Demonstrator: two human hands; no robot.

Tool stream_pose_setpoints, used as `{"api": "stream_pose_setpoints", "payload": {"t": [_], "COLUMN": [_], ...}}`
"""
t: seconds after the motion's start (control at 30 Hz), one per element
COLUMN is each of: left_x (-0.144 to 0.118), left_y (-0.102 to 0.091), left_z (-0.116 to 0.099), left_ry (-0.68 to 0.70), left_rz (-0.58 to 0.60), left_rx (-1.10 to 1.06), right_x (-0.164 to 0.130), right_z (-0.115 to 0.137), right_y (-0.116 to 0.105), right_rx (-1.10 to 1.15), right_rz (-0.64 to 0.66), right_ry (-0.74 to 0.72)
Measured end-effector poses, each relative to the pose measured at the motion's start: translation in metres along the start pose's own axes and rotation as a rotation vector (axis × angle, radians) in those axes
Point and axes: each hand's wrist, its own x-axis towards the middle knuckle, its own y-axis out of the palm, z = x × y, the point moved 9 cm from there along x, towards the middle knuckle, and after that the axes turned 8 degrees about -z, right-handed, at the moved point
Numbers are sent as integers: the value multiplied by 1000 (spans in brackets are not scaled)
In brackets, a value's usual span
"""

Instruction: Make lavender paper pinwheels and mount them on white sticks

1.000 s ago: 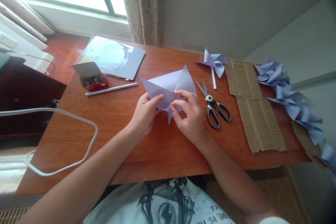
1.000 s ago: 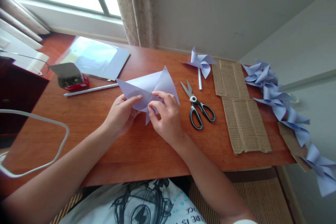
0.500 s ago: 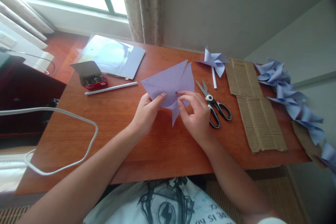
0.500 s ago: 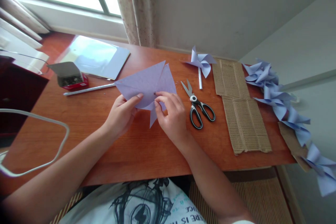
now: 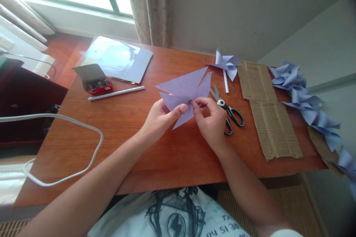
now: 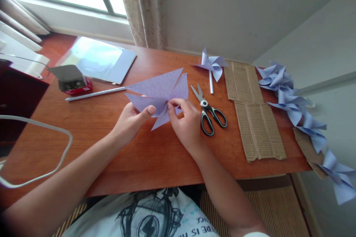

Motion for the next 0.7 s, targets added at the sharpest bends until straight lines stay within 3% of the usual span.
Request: {"api": "stream_pose_setpoints", "payload": {"t": [0.13,0.27,0.5,0.7], "left_x": [-1,-2,-2,-2], "left_y": [5,1,3,-2], "left_z": [1,2,5,7], "left_ry": [1,83,139,196], "left_rz": [51,15,55,-7], "left_rx": [42,154,119,257], "right_x": [1,1,-1,-3], "right_z": [-5,-7,-13,-17], "right_y": [0,1,2,5], "right_rx": [-4,34,41,109], "right_rz": [0,6,25,36], "right_ry": [40,57,127,185]}}
